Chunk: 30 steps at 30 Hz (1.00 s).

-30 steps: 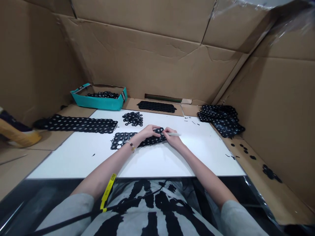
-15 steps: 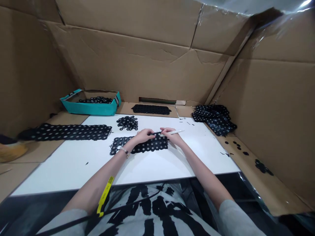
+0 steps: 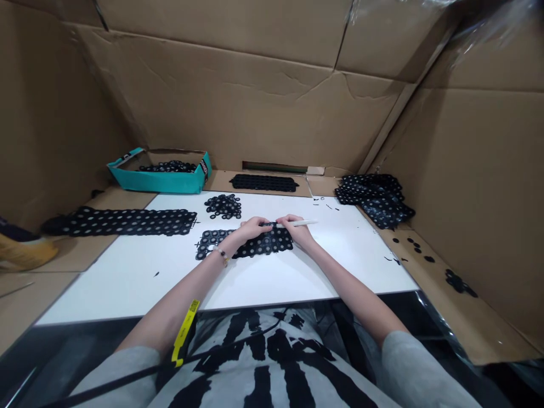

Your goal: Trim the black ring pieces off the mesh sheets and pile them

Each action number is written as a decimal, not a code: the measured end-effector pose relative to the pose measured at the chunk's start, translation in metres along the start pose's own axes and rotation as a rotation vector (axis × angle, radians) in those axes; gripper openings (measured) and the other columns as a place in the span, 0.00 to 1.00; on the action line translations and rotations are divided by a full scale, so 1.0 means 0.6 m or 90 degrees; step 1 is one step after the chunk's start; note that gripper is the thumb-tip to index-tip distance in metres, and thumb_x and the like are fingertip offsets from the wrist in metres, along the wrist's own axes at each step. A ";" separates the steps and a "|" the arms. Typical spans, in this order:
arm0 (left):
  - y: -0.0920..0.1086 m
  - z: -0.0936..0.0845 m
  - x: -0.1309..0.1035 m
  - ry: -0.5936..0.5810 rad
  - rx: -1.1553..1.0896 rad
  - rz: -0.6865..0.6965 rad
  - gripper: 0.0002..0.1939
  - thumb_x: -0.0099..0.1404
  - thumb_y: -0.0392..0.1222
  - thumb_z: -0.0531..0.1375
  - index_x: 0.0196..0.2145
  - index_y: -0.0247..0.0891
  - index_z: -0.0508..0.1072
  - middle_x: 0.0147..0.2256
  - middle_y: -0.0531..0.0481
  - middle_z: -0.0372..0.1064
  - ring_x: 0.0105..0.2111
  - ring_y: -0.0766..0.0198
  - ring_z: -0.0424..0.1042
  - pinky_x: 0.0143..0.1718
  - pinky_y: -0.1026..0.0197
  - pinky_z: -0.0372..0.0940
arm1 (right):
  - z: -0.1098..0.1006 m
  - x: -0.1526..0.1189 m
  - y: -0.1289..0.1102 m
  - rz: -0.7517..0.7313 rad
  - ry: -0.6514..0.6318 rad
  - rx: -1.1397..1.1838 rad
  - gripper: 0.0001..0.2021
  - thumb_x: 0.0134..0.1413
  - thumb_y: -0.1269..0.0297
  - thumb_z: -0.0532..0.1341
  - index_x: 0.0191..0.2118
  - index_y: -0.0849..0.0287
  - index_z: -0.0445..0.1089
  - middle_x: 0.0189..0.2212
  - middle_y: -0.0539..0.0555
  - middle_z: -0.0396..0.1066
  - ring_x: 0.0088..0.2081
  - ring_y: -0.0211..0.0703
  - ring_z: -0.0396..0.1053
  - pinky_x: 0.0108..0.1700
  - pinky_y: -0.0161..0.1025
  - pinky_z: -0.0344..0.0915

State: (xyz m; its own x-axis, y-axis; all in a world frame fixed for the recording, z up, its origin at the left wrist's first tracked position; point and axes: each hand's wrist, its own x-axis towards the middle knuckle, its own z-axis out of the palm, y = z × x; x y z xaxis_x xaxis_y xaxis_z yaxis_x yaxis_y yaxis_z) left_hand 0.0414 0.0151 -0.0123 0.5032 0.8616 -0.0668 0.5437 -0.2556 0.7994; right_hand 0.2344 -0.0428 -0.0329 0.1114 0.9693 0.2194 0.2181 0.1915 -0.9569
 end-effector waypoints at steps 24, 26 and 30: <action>-0.004 -0.013 0.006 -0.081 0.062 0.054 0.23 0.47 0.53 0.68 0.40 0.42 0.76 0.42 0.51 0.76 0.46 0.51 0.71 0.49 0.57 0.60 | -0.001 -0.006 -0.013 -0.012 -0.041 -0.084 0.11 0.52 0.56 0.59 0.26 0.56 0.70 0.27 0.50 0.72 0.34 0.43 0.69 0.38 0.38 0.62; -0.004 -0.008 0.006 -0.061 0.085 0.051 0.23 0.48 0.52 0.69 0.41 0.42 0.76 0.43 0.51 0.76 0.47 0.51 0.71 0.51 0.57 0.61 | -0.005 -0.004 -0.012 0.018 -0.056 -0.042 0.10 0.50 0.57 0.60 0.26 0.57 0.70 0.28 0.50 0.74 0.35 0.43 0.70 0.40 0.38 0.63; -0.005 -0.003 0.006 -0.042 0.064 0.049 0.24 0.48 0.51 0.69 0.43 0.42 0.76 0.44 0.52 0.77 0.47 0.51 0.72 0.51 0.57 0.62 | -0.008 -0.004 -0.017 0.028 -0.074 -0.026 0.09 0.49 0.59 0.60 0.26 0.57 0.72 0.32 0.52 0.76 0.38 0.45 0.71 0.44 0.39 0.64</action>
State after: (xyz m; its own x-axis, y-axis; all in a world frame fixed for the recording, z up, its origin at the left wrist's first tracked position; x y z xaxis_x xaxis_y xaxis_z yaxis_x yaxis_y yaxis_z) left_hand 0.0404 0.0197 -0.0138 0.5875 0.8077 -0.0501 0.5651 -0.3651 0.7399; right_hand 0.2365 -0.0481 -0.0231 0.0088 0.9885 0.1509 0.2553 0.1437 -0.9561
